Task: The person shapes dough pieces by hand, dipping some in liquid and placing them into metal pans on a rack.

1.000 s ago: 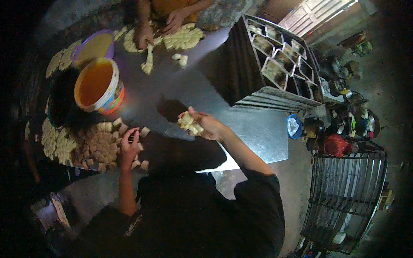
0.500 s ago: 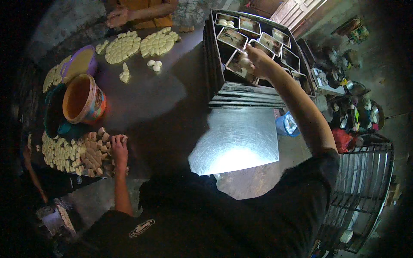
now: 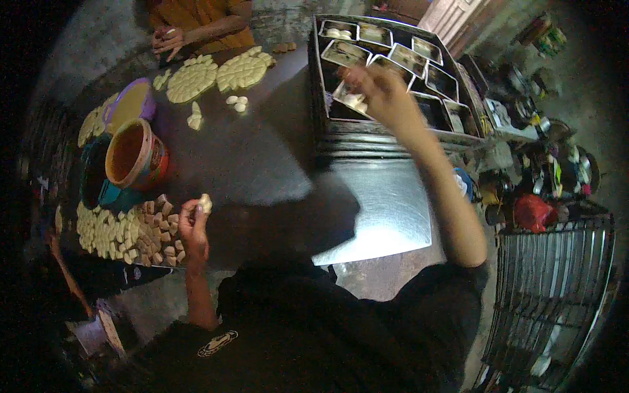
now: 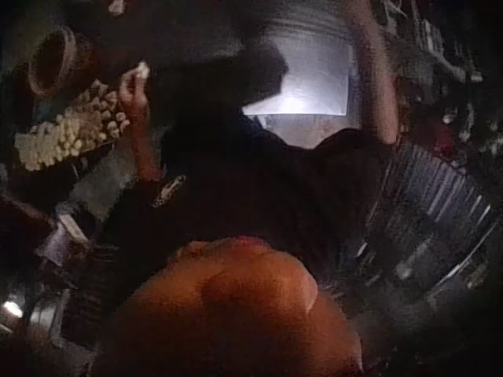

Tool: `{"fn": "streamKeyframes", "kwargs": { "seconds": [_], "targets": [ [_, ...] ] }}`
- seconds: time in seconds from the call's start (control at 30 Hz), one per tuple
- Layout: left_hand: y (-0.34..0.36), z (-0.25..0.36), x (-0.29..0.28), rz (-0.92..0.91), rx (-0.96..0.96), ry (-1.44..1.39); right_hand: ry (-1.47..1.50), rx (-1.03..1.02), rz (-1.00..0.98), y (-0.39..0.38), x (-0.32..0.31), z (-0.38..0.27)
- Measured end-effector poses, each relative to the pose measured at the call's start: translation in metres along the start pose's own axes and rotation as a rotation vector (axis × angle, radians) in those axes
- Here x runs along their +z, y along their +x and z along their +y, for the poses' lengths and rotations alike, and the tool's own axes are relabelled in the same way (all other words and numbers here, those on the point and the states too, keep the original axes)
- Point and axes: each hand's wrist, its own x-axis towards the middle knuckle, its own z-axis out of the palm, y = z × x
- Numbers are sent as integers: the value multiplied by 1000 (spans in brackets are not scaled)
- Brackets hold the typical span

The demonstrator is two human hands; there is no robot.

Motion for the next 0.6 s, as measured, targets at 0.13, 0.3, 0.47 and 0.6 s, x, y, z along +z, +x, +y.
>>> {"fn": "streamKeyframes", "kwargs": {
  "seconds": [0.13, 0.3, 0.47, 0.6],
  "targets": [
    [-31, 63, 55, -198, -28, -392, 191, -242, -218, -96, 110, -63],
    [-34, 109, 54, -148, 120, -427, 538, -117, -232, -113, 190, -81],
    [-21, 118, 13, -105, 311, -241, 775, -26, -212, -93, 232, -112],
    [-15, 121, -44, -112, 279, -244, 945, -131, -241, -75, 277, -126]
  ]
}}
